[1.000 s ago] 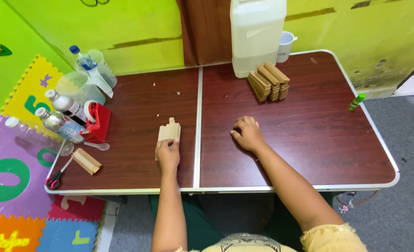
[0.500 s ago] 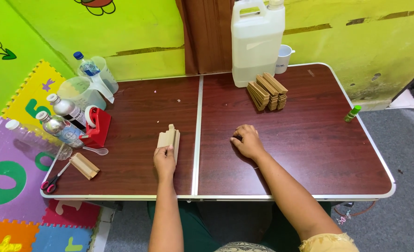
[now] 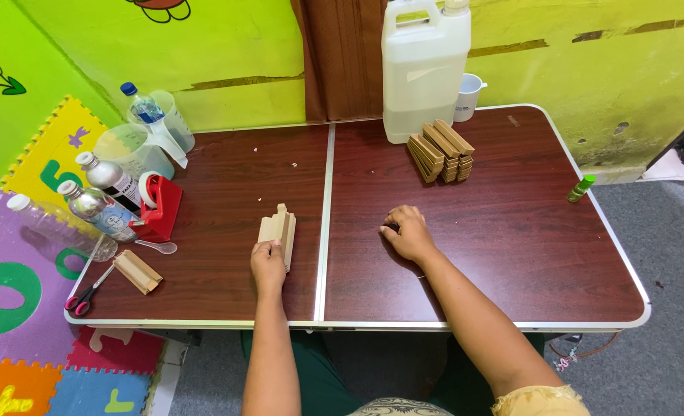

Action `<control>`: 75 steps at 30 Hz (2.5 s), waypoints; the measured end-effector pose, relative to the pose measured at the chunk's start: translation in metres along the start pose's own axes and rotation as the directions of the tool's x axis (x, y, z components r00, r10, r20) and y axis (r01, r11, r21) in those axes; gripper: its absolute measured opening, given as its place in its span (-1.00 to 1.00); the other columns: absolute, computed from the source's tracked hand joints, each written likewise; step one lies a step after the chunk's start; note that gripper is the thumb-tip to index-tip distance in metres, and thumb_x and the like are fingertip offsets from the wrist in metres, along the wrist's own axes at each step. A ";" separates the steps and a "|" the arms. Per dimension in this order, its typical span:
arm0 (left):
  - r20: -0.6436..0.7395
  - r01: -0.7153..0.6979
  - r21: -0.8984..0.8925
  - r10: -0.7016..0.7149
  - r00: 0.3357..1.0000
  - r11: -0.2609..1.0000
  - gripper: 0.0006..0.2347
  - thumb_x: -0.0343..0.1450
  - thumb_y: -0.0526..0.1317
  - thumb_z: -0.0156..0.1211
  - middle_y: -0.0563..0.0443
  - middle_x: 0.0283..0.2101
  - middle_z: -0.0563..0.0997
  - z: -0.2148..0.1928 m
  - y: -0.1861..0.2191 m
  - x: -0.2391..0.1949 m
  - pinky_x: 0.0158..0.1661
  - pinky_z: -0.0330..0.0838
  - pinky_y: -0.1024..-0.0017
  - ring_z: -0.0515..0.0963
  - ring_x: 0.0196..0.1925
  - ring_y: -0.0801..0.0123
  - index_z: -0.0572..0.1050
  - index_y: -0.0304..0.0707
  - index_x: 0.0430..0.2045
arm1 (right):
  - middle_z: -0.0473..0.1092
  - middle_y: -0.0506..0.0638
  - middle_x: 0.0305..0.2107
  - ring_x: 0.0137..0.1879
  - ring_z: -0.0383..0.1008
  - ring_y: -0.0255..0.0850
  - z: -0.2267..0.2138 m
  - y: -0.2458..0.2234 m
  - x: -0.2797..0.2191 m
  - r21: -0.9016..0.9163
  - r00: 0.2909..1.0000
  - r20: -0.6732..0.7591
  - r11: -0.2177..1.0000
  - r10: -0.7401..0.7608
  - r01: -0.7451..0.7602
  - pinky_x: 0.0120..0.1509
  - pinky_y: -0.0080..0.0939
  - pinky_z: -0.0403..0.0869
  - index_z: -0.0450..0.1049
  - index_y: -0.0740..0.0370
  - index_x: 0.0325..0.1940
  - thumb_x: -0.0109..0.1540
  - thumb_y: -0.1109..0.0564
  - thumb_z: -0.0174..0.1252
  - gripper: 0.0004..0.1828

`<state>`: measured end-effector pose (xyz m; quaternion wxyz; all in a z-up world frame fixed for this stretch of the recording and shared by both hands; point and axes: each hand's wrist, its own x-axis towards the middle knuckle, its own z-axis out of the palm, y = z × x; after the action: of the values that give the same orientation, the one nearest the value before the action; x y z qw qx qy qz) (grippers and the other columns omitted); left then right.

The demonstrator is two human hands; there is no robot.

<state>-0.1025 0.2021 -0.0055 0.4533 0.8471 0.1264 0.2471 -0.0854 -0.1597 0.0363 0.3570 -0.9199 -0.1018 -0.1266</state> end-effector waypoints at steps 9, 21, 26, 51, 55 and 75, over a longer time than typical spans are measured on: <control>0.003 0.009 0.011 -0.009 1.000 1.000 -0.84 0.44 -0.22 0.20 -0.22 -0.25 0.58 -0.005 0.006 -0.001 0.02 0.43 0.19 0.57 -0.03 -0.02 0.69 -0.27 -0.31 | 0.47 -0.04 -0.10 0.22 0.38 -0.02 0.000 0.002 0.001 0.035 1.000 -0.013 0.999 -0.004 0.004 0.26 0.03 0.35 0.59 0.02 -0.23 0.15 -0.03 0.34 -0.82; 0.055 0.027 0.149 -0.035 0.998 0.988 -0.80 0.43 -0.17 0.14 -0.19 -0.27 0.59 -0.004 -0.008 0.006 0.04 0.45 0.18 0.58 -0.02 -0.03 0.68 -0.28 -0.41 | 0.48 -0.05 -0.14 0.19 0.40 -0.02 0.001 0.005 0.000 0.084 0.999 -0.034 0.996 -0.012 0.015 0.28 0.04 0.36 0.59 0.03 -0.26 0.13 -0.01 0.35 -0.84; -0.004 -0.022 0.265 0.024 1.000 0.964 -0.81 0.44 -0.23 0.10 -0.18 -0.30 0.56 0.002 0.000 -0.001 -0.06 0.49 0.16 0.59 -0.12 -0.05 0.64 -0.34 -0.44 | 0.49 -0.05 -0.14 0.18 0.41 -0.01 -0.001 0.003 -0.001 0.081 0.999 -0.036 0.997 -0.017 0.020 0.27 0.05 0.36 0.60 0.04 -0.26 0.13 0.00 0.35 -0.84; -0.419 -0.058 0.101 0.095 0.903 0.993 -0.95 0.37 -0.36 0.21 -0.21 -0.36 0.53 -0.031 0.017 -0.008 -0.12 0.43 0.17 0.57 -0.21 -0.15 0.52 -0.29 -0.36 | 0.50 -0.10 -0.14 0.18 0.41 -0.08 0.002 0.010 0.000 0.111 1.000 -0.025 0.994 0.017 -0.014 0.29 -0.03 0.34 0.61 0.02 -0.24 0.15 -0.02 0.36 -0.84; -0.541 -0.129 0.136 0.183 0.821 0.982 -0.93 0.40 -0.38 0.20 -0.21 -0.34 0.53 -0.057 0.042 -0.012 -0.12 0.44 0.21 0.56 -0.22 -0.13 0.51 -0.28 -0.30 | 0.50 -0.09 -0.16 0.17 0.42 -0.07 0.003 0.012 0.000 0.118 0.999 -0.037 0.993 -0.004 0.008 0.28 -0.01 0.35 0.61 0.01 -0.25 0.14 -0.01 0.36 -0.84; 0.198 -0.640 0.015 0.625 0.755 0.768 -0.84 0.46 -0.26 0.15 0.17 0.15 0.40 0.092 0.119 -0.063 0.26 0.15 0.17 0.27 0.31 0.11 0.62 0.13 -0.48 | 0.59 0.04 -0.24 -0.16 0.60 -0.27 -0.037 0.001 -0.013 0.769 0.973 0.219 0.602 0.068 -0.215 -0.09 -0.24 0.63 0.52 0.37 0.14 0.04 0.33 0.42 -0.44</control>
<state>-0.1078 0.0437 0.0316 0.3176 0.8764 -0.1994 0.3021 -0.1030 -0.1872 0.0578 0.7235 -0.6815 -0.1034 0.0375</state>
